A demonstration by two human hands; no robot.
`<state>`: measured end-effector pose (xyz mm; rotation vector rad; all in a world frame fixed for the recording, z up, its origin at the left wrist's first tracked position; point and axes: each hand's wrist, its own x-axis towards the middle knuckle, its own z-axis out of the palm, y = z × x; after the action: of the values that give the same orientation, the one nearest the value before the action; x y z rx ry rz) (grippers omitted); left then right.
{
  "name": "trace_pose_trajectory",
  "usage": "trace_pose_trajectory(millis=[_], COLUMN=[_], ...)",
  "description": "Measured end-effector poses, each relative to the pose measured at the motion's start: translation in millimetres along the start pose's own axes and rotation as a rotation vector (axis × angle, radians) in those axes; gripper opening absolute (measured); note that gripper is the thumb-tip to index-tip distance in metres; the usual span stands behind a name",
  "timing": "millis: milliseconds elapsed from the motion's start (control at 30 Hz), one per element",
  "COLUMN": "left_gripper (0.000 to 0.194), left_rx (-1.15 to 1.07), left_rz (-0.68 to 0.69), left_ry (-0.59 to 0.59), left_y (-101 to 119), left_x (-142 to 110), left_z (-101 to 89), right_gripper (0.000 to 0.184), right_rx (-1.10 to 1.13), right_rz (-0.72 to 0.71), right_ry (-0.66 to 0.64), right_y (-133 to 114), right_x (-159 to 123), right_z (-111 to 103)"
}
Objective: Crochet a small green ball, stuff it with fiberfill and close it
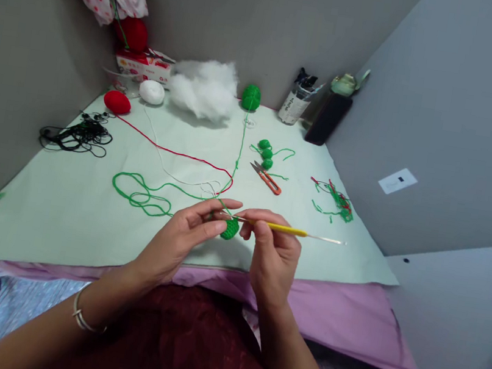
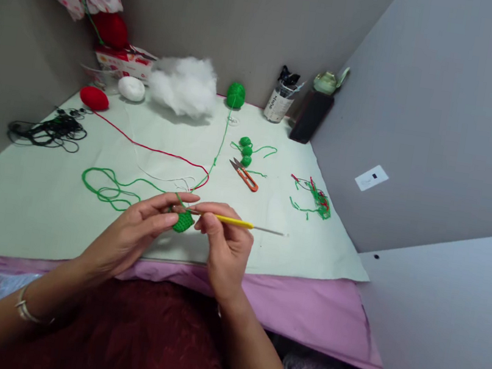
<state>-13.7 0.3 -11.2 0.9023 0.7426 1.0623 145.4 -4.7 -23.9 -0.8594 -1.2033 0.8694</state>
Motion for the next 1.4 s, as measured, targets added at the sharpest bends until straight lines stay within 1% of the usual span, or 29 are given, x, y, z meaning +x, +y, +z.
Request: trace_pose_trajectory(millis=[100,200,300,367,433,467,533,600,667,733,767,800,833,933,1000,1067,1133,1200,1233,1300,1367,1400], left_gripper=[0.035,0.033,0.032,0.032,0.031,0.031,0.032,0.037,0.045,0.05,0.05,0.047,0.042,0.033,0.032,0.03,0.03,0.035,0.039,0.045,0.044,0.042], left_rx=[0.001,0.004,0.061,0.11,0.147,0.161,0.17,0.133,0.027,-0.116,-0.18,-0.231,-0.267,-0.301,-0.281,-0.241,-0.181,-0.11,-0.086,-0.1,-0.2,-0.26], left_rz=[-0.015,0.006,0.046,0.07,0.09,0.101,0.125,0.129,0.072,-0.052,-0.111,-0.154,-0.171,-0.126,-0.117,-0.113,-0.085,-0.037,-0.015,-0.006,-0.07,-0.121], left_ry=[0.002,-0.001,0.005,0.01,0.021,0.037,0.087,0.129,0.129,0.082,0.06,0.043,0.036,0.045,0.02,-0.005,0.003,0.057,0.084,0.114,0.076,0.038], left_y=[1.6,2.7,2.4,2.1,1.5,1.1,-0.3,-2.0,-3.3,-3.4,-2.8,-1.8,-0.6,3.2,4.5,4.1,2.2,-0.4,-1.5,-2.8,-2.4,-1.5], left_x=[-0.1,-0.3,-0.9,-1.2,-1.4,-1.5,-1.9,-2.4,-2.6,-2.0,-1.3,-0.4,0.5,2.7,2.5,1.1,-0.5,-1.5,-1.8,-1.7,-0.8,0.1], left_z=[-2.5,-4.0,-6.0,-7.6,-8.2,-7.6,-4.6,0.1,4.5,6.6,6.6,6.0,5.1,3.0,3.6,5.1,6.5,7.7,8.3,9.6,10.2,9.9], right_gripper=[0.018,0.024,0.024,0.022,0.02,0.02,0.02,0.026,0.035,0.04,0.039,0.036,0.032,0.023,0.02,0.017,0.018,0.02,0.022,0.029,0.038,0.041], right_rx=[0.142,0.186,0.165,0.116,-0.009,-0.103,-0.316,-0.515,-0.667,-0.725,-0.697,-0.63,-0.532,-0.172,-0.014,0.019,-0.035,-0.128,-0.195,-0.365,-0.516,-0.553], right_rz=[0.117,0.183,0.17,0.121,0.03,-0.042,-0.24,-0.455,-0.603,-0.653,-0.639,-0.594,-0.52,-0.233,-0.116,-0.078,-0.08,-0.128,-0.177,-0.328,-0.495,-0.55], right_ry=[-0.014,-0.035,-0.055,-0.063,-0.072,-0.082,-0.127,-0.168,-0.178,-0.147,-0.129,-0.1,-0.061,0.03,0.032,0.001,-0.01,-0.024,-0.04,-0.069,-0.072,-0.057], right_y=[-0.9,-3.4,-5.8,-7.7,-9.6,-10.0,-9.0,-5.0,0.2,3.9,4.5,4.2,3.1,-1.0,-2.0,-1.3,0.0,1.4,2.4,5.1,7.7,8.4], right_x=[3.5,7.3,7.0,4.0,-0.1,-2.2,-6.1,-9.6,-12.7,-14.7,-14.9,-14.6,-13.6,-8.1,-4.4,-2.6,-3.2,-6.0,-7.9,-12.0,-14.9,-15.3], right_z=[-1.8,-2.8,-3.9,-4.9,-5.8,-6.2,-6.9,-7.2,-7.2,-7.0,-6.7,-6.4,-6.0,-3.5,-1.2,1.1,2.5,2.7,2.4,1.2,-0.4,-1.3])
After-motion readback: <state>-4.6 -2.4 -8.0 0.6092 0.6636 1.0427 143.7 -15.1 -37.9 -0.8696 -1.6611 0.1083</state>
